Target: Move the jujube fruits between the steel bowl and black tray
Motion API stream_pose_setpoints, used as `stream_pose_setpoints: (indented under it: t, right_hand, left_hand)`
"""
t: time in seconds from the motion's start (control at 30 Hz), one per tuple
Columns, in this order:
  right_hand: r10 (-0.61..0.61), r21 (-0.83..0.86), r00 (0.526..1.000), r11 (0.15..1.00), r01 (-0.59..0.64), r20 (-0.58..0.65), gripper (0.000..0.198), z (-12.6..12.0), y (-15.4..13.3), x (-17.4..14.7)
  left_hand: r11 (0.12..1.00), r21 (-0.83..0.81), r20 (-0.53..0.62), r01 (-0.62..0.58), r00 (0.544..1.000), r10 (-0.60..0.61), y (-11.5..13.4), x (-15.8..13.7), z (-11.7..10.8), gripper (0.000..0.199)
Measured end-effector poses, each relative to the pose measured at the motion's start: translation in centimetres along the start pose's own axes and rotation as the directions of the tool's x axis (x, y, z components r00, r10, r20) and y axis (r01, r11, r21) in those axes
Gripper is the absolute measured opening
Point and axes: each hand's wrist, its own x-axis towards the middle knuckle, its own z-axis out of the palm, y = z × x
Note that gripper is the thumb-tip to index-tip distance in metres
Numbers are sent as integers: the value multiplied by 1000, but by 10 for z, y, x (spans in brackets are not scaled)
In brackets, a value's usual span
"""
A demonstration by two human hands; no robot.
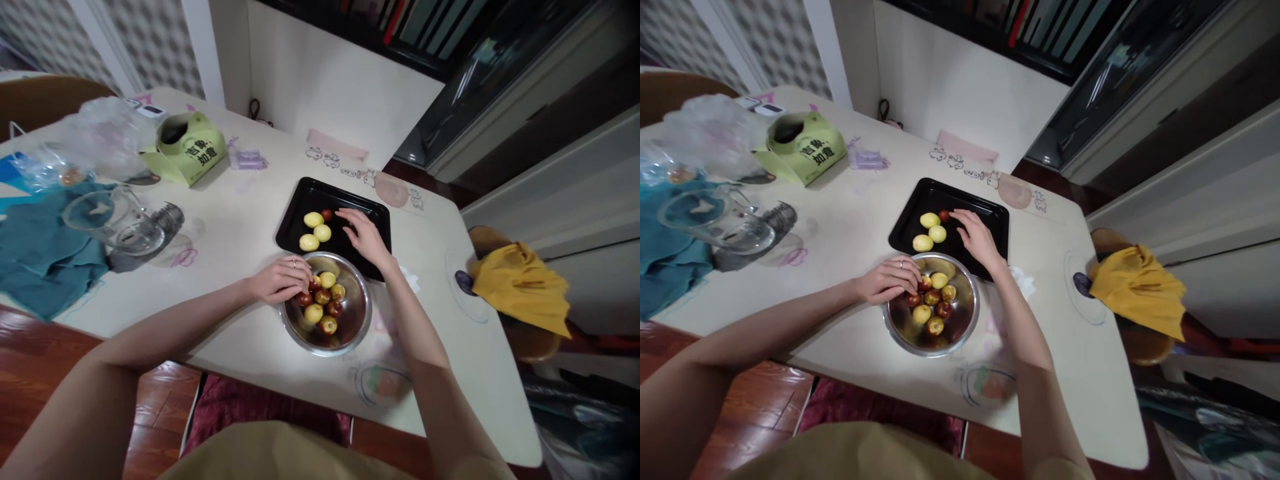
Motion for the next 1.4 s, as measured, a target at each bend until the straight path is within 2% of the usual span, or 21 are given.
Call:
stream_pose_setpoints:
  t: [0.1,0.2,0.4,0.53,0.63,0.73,0.87,0.97,1.07,1.17,1.4]
  right_hand:
    - [21,-102,993,995,-9,113,61,19,11,23]
    - [52,-194,979,981,-13,195,64,32,14,36]
    - [87,-308,977,951,-24,193,46,37,8,35]
    - [69,-282,982,959,-17,176,41,32,7,27]
    - [68,-259,988,965,-30,140,40,23,8,16]
    - [79,-252,993,966,-55,89,37,2,0,-2]
    - [27,-194,999,981,-21,31,34,-39,-44,-38]
    - [-21,-100,992,994,33,122,32,-61,-88,-72]
    - [-54,-59,957,996,74,286,35,-63,-115,-103]
    - [-57,-51,910,995,86,411,37,-53,-120,-121]
    - [9,-88,888,996,35,460,34,-43,-118,-124]
  left_hand:
    - [1000,-4,-4,-13,1000,13,2,2,-1,35]
    - [1000,-13,15,5,1000,-5,4,3,-2,36]
    - [999,-24,37,35,999,-35,5,3,-3,40]
    - [1000,-15,19,16,1000,-16,4,3,-3,39]
    - [1000,-7,15,14,1000,-14,3,2,-3,38]
    - [1000,-5,8,12,1000,-12,3,1,-3,38]
    - [999,-4,43,37,998,-37,2,0,-3,40]
    - [999,-10,44,42,998,-42,2,0,-3,41]
    - [999,-12,48,31,998,-31,3,1,-4,41]
    - [1000,-3,46,21,999,-20,3,2,-5,41]
    - [1000,8,35,7,999,-7,3,2,-6,40]
